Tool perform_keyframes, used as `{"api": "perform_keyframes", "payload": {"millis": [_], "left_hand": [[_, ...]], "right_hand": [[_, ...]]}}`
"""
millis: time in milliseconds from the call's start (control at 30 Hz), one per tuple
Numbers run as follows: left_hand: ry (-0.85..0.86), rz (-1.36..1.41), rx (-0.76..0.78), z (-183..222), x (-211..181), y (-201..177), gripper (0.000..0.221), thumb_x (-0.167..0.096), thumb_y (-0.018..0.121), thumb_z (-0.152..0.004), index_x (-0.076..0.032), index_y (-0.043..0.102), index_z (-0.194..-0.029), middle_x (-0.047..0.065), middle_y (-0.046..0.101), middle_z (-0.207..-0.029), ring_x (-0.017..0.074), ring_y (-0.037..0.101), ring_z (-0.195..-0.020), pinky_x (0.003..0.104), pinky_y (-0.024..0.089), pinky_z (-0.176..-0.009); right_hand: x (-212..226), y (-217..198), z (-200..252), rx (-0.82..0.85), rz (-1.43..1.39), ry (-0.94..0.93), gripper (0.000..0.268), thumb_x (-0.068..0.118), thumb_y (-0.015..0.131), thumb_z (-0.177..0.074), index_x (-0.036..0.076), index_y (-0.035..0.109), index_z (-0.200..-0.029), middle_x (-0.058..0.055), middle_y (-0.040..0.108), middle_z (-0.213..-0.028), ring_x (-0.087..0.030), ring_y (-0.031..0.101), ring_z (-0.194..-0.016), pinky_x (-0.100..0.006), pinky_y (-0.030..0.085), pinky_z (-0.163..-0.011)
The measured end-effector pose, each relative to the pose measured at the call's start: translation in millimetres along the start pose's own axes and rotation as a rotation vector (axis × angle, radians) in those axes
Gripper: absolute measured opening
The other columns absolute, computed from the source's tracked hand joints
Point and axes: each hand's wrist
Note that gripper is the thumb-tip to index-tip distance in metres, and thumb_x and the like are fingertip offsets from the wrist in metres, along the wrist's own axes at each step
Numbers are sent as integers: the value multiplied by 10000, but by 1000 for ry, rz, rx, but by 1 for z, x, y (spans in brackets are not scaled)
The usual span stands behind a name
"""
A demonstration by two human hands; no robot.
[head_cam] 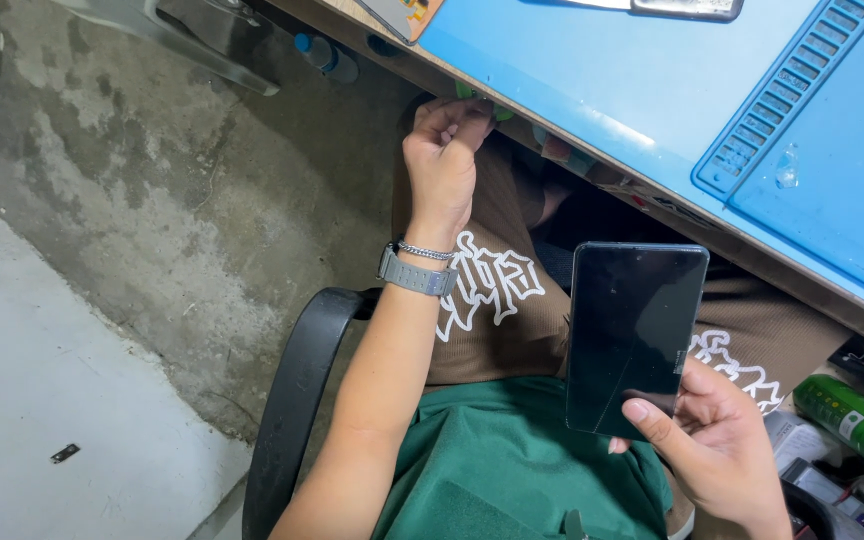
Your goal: The person holds a black smartphone and repeatedly peels a protective film from its edges using both hands. The person rotates the phone to access different sides and continues peeling the film. The person briefly touches another phone on the table before resuming peeling the film on the first phone.
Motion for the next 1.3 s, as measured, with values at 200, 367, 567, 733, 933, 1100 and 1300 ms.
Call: {"api": "perform_keyframes", "payload": {"millis": [200,367,567,733,933,1100,1300], "left_hand": [[-190,218,-185,-3,16,16,92,-99,765,-804,-16,748,-842,119,677,-1052,283,704,-994,464,629,-867],[-226,271,-228,-5,29,21,27,-29,683,-835,-32,697,-812,75,661,-799,254,678,-847,521,658,-813],[34,-43,-320,-12,43,21,83,-7,666,-795,-82,694,-776,11,568,-758,158,612,-739,356,587,-762],[-110,100,-301,-11,38,19,116,14,648,-790,-21,731,-862,79,677,-956,174,630,-748,322,560,-619],[-429,300,-233,-7,12,11,192,-93,707,-837,-111,611,-1003,76,596,-850,191,587,-844,451,614,-713],[-236,162,-85,0,16,-4,73,-106,727,-901,-93,706,-969,60,675,-986,200,659,-1037,480,662,-836],[-197,65,-57,-2,48,-24,256,-138,733,-907,10,674,-1107,161,692,-1048,248,700,-1073,500,661,-951]], "right_hand": [[-6,1,-3,5,-41,-37,272,7,726,-845,-74,701,-1103,-158,758,-802,-223,728,-509,-300,640,-509],[-6,6,-4,3,-79,-51,240,17,717,-859,-75,687,-1079,-152,736,-782,-213,713,-516,-294,627,-511],[-4,7,-6,13,-111,-85,265,16,718,-861,-79,688,-1106,-150,732,-796,-211,712,-516,-294,641,-507],[-2,7,-4,48,-135,-137,246,6,709,-872,-67,691,-1107,-144,742,-839,-197,715,-520,-280,659,-516],[2,8,2,49,-100,-122,258,70,718,-886,-49,702,-1114,-119,746,-722,-170,734,-525,-264,636,-525],[0,8,2,102,-173,-131,326,82,715,-900,-56,675,-1192,-107,732,-799,-161,724,-600,-276,699,-524],[-1,8,0,73,-157,-98,296,57,722,-885,-54,681,-1156,-85,692,-768,-137,689,-598,-282,691,-518]]}}
Point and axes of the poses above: each hand's wrist, its own z-axis away from the middle knuckle, its own y-axis out of the palm, x = y × z
